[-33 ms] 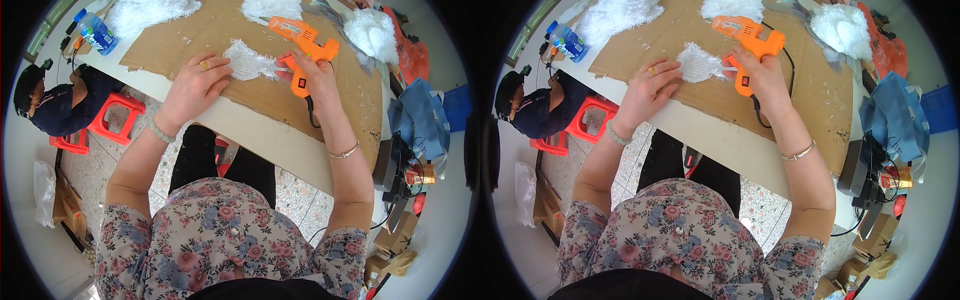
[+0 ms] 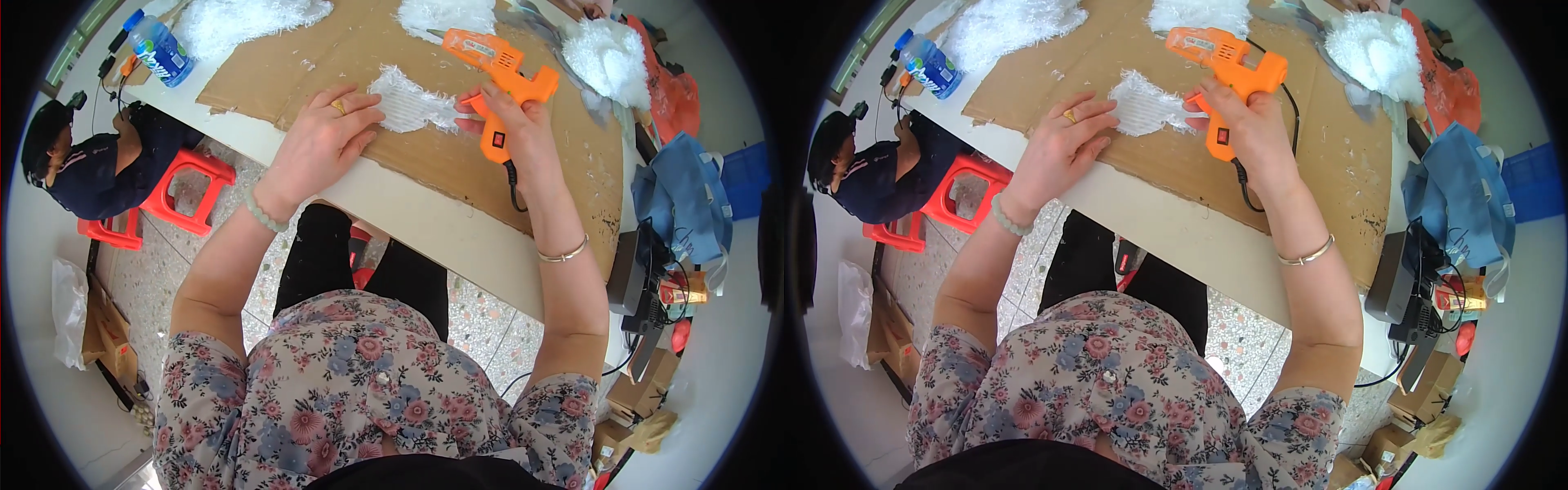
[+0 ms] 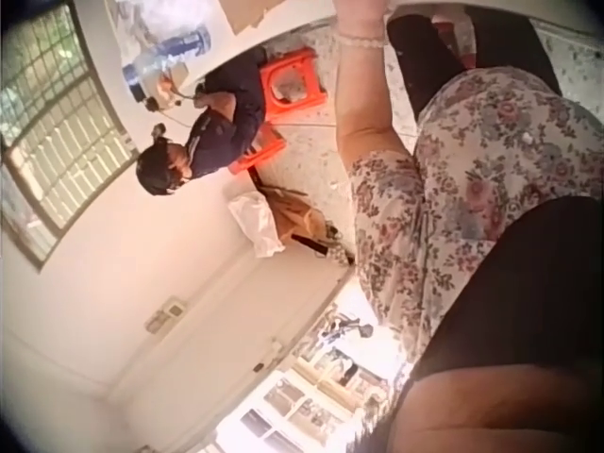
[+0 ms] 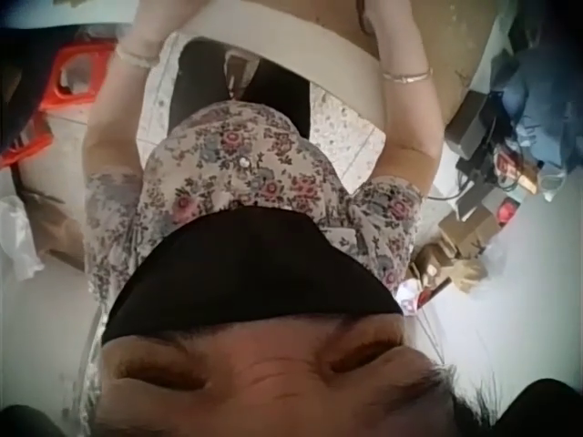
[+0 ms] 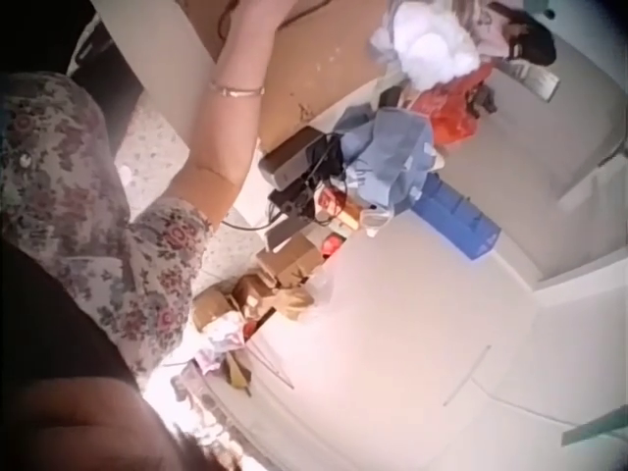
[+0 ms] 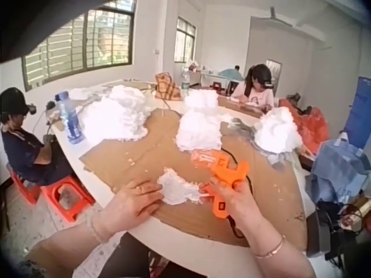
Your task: Gluing white fiberfill onto a cardboard sheet using a hot glue gun.
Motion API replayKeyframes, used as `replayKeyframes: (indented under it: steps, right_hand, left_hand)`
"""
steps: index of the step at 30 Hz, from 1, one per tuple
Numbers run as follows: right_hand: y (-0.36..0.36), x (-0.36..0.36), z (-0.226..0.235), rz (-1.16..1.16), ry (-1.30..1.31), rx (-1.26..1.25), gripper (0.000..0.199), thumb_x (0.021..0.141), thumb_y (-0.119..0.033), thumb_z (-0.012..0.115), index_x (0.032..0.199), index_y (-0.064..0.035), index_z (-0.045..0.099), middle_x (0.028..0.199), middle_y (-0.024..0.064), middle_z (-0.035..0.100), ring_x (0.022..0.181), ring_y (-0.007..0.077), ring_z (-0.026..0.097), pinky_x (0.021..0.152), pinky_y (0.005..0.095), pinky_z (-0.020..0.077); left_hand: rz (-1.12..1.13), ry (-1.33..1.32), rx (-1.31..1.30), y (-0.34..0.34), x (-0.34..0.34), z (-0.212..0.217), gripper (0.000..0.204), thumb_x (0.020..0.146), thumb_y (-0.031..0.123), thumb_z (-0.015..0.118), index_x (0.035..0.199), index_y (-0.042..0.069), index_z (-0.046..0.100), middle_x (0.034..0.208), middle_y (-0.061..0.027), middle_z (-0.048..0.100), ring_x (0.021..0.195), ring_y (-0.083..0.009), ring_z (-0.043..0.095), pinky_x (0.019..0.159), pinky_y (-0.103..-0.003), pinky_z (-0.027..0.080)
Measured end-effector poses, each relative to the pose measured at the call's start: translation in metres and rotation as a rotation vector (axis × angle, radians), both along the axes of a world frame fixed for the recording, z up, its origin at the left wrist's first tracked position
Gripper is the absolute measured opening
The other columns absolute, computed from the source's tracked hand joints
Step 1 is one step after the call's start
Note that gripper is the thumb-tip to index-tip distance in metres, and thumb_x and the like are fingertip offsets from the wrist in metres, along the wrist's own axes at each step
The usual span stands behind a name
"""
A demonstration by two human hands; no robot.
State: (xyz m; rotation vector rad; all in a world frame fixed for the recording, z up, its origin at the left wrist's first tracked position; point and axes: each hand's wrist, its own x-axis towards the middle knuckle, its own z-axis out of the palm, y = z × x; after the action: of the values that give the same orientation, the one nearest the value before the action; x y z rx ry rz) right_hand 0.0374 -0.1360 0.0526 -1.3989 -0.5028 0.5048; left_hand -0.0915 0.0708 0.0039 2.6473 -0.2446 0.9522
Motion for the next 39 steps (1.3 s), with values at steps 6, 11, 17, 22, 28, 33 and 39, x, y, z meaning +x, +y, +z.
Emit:
replayKeyframes:
  steps: [6, 11, 17, 22, 28, 33, 39]
  right_hand:
    - [-0.021, 0.000, 0.021, 0.109, -0.269, -0.401, 0.023, 0.089, -0.017, 0.059, 0.103, 0.0007, 0.058, 0.089, 0.0066, 0.064, 0.080, 0.0139, 0.062, 0.072, 0.0264, 0.0497]
    - [-0.042, 0.004, 0.000, 0.169, -0.346, -0.612, 0.022, 0.086, -0.015, 0.064, 0.100, -0.0005, 0.058, 0.085, 0.0034, 0.062, 0.077, 0.0102, 0.057, 0.070, 0.0247, 0.0466]
    - [-0.041, -0.003, 0.000, 0.146, -0.373, -0.737, 0.022, 0.084, -0.015, 0.065, 0.100, -0.0009, 0.058, 0.085, 0.0021, 0.061, 0.076, 0.0091, 0.056, 0.068, 0.0247, 0.0452]
    - [-0.039, -0.002, -0.006, 0.143, -0.423, -0.726, 0.022, 0.085, -0.016, 0.065, 0.100, -0.0005, 0.059, 0.083, 0.0014, 0.061, 0.076, 0.0088, 0.056, 0.067, 0.0243, 0.0447]
    - [-0.036, -0.007, -0.004, 0.153, -0.399, -0.745, 0.024, 0.085, -0.018, 0.064, 0.100, -0.0004, 0.059, 0.082, 0.0013, 0.061, 0.075, 0.0084, 0.056, 0.067, 0.0243, 0.0450]
    - [-0.036, -0.011, -0.002, 0.170, -0.404, -0.753, 0.022, 0.085, -0.017, 0.063, 0.099, -0.0003, 0.059, 0.081, 0.0018, 0.061, 0.073, 0.0086, 0.055, 0.066, 0.0242, 0.0449]
    - [-0.033, -0.012, -0.002, 0.171, -0.414, -0.751, 0.021, 0.086, -0.017, 0.063, 0.098, -0.0004, 0.058, 0.080, 0.0018, 0.060, 0.073, 0.0087, 0.055, 0.066, 0.0242, 0.0447]
  left_hand:
    - [0.006, 0.009, 0.083, 0.005, 0.007, -0.013, 0.018, 0.081, 0.008, 0.059, 0.099, 0.007, 0.060, 0.108, -0.0049, 0.062, 0.113, -0.0313, 0.050, 0.096, -0.043, 0.038]
    - [0.027, -0.004, 0.115, 0.006, 0.008, -0.020, 0.019, 0.083, 0.009, 0.057, 0.102, 0.009, 0.057, 0.110, -0.0044, 0.062, 0.113, -0.0309, 0.050, 0.097, -0.047, 0.035]
    - [0.034, -0.018, 0.106, 0.005, 0.010, -0.024, 0.016, 0.085, 0.012, 0.056, 0.100, 0.008, 0.058, 0.107, -0.0061, 0.063, 0.114, -0.0309, 0.050, 0.097, -0.049, 0.036]
    - [0.044, -0.019, 0.115, 0.004, 0.010, -0.026, 0.016, 0.084, 0.012, 0.056, 0.100, 0.007, 0.059, 0.104, -0.0061, 0.064, 0.115, -0.0306, 0.049, 0.097, -0.050, 0.036]
    - [0.057, -0.019, 0.114, 0.004, 0.008, -0.026, 0.016, 0.084, 0.012, 0.056, 0.099, 0.007, 0.061, 0.103, -0.0060, 0.064, 0.116, -0.0299, 0.049, 0.096, -0.050, 0.036]
    - [0.057, -0.026, 0.113, 0.004, 0.007, -0.025, 0.016, 0.084, 0.012, 0.057, 0.098, 0.007, 0.062, 0.103, -0.0063, 0.065, 0.115, -0.0297, 0.049, 0.096, -0.049, 0.036]
    - [0.058, -0.040, 0.123, 0.004, 0.009, -0.025, 0.016, 0.084, 0.013, 0.056, 0.098, 0.007, 0.062, 0.102, -0.0063, 0.065, 0.114, -0.0293, 0.050, 0.095, -0.048, 0.036]
